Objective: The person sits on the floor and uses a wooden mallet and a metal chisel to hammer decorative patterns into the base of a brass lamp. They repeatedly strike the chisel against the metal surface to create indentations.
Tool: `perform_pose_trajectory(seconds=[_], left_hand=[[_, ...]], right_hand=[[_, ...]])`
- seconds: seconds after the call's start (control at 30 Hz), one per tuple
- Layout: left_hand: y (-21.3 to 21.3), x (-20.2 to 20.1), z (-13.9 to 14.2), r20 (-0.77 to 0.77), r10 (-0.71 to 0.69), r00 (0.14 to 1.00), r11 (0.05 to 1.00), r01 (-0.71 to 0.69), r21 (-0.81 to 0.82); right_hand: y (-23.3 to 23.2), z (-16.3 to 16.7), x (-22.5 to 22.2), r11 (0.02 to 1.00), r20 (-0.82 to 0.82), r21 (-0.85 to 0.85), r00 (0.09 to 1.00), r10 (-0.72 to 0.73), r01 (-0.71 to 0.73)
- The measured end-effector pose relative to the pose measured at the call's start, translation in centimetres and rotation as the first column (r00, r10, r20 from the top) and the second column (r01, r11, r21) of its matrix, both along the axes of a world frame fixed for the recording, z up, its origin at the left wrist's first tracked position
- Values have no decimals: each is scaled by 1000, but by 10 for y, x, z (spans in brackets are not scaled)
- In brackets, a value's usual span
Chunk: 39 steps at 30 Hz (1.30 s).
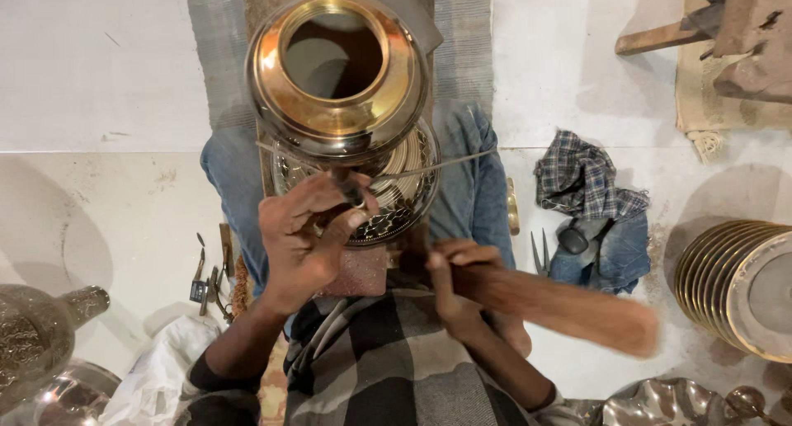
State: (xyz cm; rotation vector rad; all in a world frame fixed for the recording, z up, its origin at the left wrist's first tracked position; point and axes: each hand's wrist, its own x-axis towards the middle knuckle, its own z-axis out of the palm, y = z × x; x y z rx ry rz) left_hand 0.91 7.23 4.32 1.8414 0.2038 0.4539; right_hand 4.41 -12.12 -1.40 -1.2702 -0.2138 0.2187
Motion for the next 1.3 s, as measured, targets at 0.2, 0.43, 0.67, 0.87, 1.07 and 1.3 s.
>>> perform_pose_trajectory(seconds=[0.2, 0.43, 0.67, 0.87, 1.07, 1.3], left_hand=[[14, -1, -17, -44, -132, 990, 906, 138, 401], [13, 3, -10, -145, -235, 961, 579, 259, 773], [14, 12, 6, -180, -265, 947, 742, 319, 590], [12, 14, 13, -182, -253, 950, 737, 311, 600], [12, 13, 8, -303, -269, 914, 759, 395, 517], [12, 13, 4, -185, -265, 947, 737, 322, 594]], right_hand=[[7, 4, 15, 956, 0, -255, 989, 147, -142], [-32, 9, 31, 827, 152, -562, 983, 101, 2], [-81, -5, 28, 725, 83, -688, 990, 112, -24], [-121, 16, 57, 499, 8, -854, 954, 300, -149], [-123, 50, 86, 384, 67, -917, 910, 409, -105], [-111, 38, 76, 675, -27, -709, 964, 263, -204]])
